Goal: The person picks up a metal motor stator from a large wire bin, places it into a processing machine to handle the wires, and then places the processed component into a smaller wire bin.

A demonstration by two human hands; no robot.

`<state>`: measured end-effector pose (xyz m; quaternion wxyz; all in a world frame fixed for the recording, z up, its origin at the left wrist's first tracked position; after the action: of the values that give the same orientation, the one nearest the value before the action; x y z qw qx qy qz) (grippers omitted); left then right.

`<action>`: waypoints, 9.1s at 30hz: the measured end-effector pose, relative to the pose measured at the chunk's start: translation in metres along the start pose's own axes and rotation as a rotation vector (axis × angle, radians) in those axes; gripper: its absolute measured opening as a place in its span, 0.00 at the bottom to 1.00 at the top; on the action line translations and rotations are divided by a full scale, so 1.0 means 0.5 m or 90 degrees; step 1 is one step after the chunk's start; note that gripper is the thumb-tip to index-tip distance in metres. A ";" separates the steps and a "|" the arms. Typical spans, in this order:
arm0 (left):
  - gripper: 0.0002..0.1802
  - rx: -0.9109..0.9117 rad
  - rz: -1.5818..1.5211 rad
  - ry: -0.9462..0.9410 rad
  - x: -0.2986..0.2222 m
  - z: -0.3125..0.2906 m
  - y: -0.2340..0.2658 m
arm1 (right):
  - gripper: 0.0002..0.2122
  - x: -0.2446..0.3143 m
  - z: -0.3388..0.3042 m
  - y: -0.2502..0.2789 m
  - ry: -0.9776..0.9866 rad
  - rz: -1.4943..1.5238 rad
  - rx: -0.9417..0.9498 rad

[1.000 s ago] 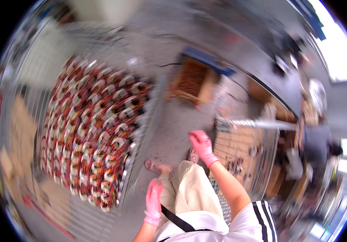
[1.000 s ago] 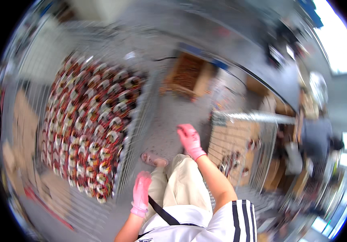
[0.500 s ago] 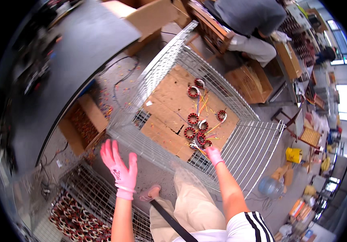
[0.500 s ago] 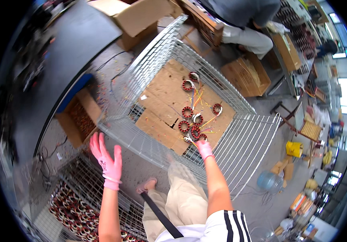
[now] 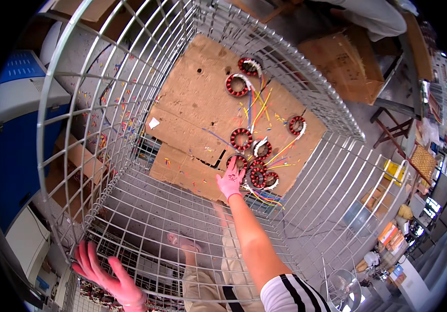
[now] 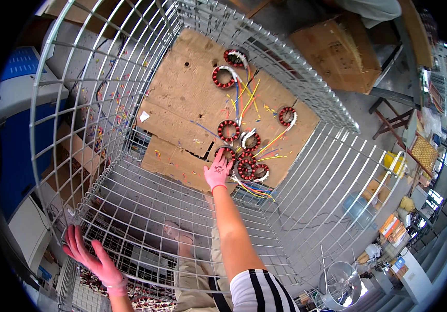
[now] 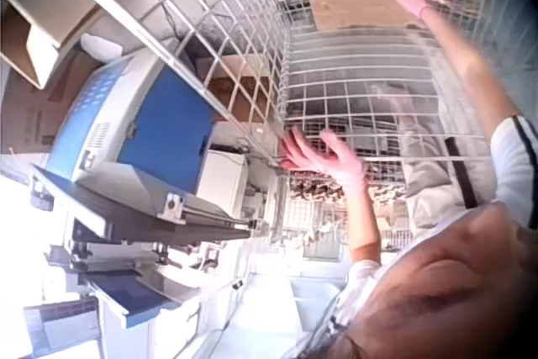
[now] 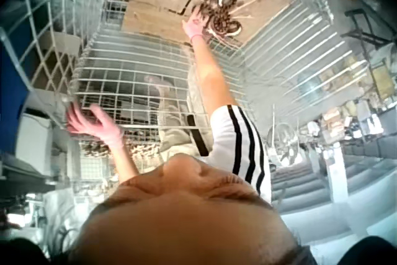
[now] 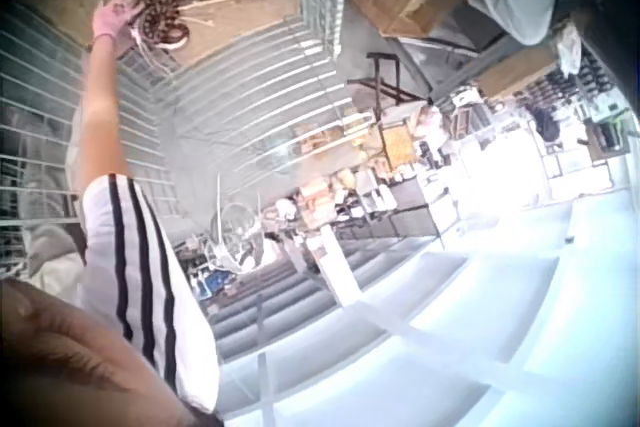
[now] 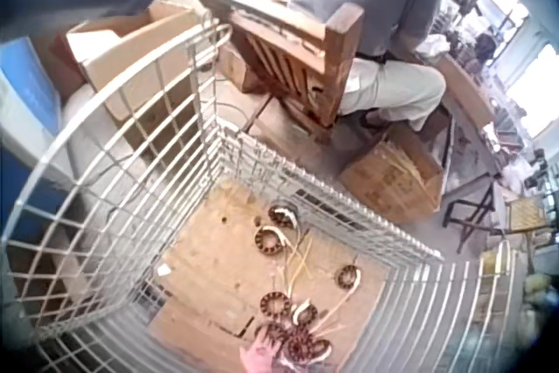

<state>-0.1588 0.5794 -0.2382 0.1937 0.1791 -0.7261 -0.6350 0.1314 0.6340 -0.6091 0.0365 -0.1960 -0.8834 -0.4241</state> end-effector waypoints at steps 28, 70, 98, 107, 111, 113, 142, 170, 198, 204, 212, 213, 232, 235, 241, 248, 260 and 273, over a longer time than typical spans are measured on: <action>0.22 0.092 -1.248 0.049 0.374 -0.380 0.516 | 0.27 0.645 -1.128 0.608 0.589 0.323 0.448; 0.12 -0.238 -1.169 0.362 0.553 0.033 0.618 | 0.21 1.416 -0.761 0.752 1.108 0.096 0.049; 0.26 -0.141 -0.314 0.088 0.522 0.235 0.530 | 0.10 1.514 -0.740 0.683 0.766 0.033 0.422; 0.31 -0.046 -0.090 0.103 0.493 0.244 0.448 | 0.09 1.503 -0.723 0.655 0.940 0.022 0.344; 0.29 -0.047 -0.083 0.101 0.494 0.243 0.436 | 0.09 1.495 -0.717 0.639 0.978 0.007 0.313; 0.28 -0.045 -0.095 0.105 0.494 0.244 0.442 | 0.09 1.493 -0.715 0.636 0.997 -0.006 0.290; 0.31 -0.051 -0.128 0.141 0.509 0.216 0.443 | 0.06 1.492 -0.748 0.642 0.865 0.054 0.416; 0.23 -0.092 -1.078 0.113 0.567 0.175 0.577 | 0.08 1.500 -0.815 0.655 0.559 0.202 0.705; 0.25 -0.036 -0.614 0.148 0.554 0.065 0.488 | 0.18 1.386 -0.942 0.622 0.803 0.187 0.421; 0.27 0.065 -0.594 0.039 0.530 -0.007 0.451 | 0.23 1.267 -1.135 0.450 0.913 0.072 0.773; 0.21 -0.011 -0.523 0.203 0.582 -0.161 0.434 | 0.15 1.188 -1.012 0.597 0.768 0.124 0.646; 0.20 0.035 -0.582 0.272 0.592 -0.181 0.446 | 0.13 1.166 -0.984 0.630 0.718 0.147 0.597; 0.26 -0.423 -0.193 0.327 0.973 -0.177 0.412 | 0.18 0.910 -0.369 0.854 0.635 0.791 -0.171; 0.31 -0.440 -0.181 0.315 1.053 -0.149 0.380 | 0.10 0.898 -0.331 0.903 0.697 0.978 -0.152; 0.31 -0.430 -0.116 0.233 1.155 -0.157 0.364 | 0.12 1.306 -1.153 0.715 0.724 0.763 -0.002; 0.24 -0.418 -0.222 0.200 1.181 -0.145 0.326 | 0.30 1.583 -1.422 0.100 1.104 0.032 0.177; 0.33 -0.445 -0.281 0.210 1.194 -0.161 0.331 | 0.22 1.833 -1.329 0.109 1.284 -0.064 -0.008; 0.37 -0.713 -1.943 -0.061 1.004 -0.377 0.485 | 0.22 1.396 -1.564 0.234 1.129 -0.325 0.505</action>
<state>-0.4986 0.1962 0.0517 0.5655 -0.5852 -0.4202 0.4014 -0.5466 0.3232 0.1365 0.6522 0.4123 -0.6301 -0.0872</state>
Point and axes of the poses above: each hand's wrist, its own z-axis towards the middle knuckle, its own y-axis out of the back of the hand, x = y × z, the point moved 1 cm from there along z, towards the middle knuckle, and after that the axes turned 8 degrees about z, right-handed, at the moved point
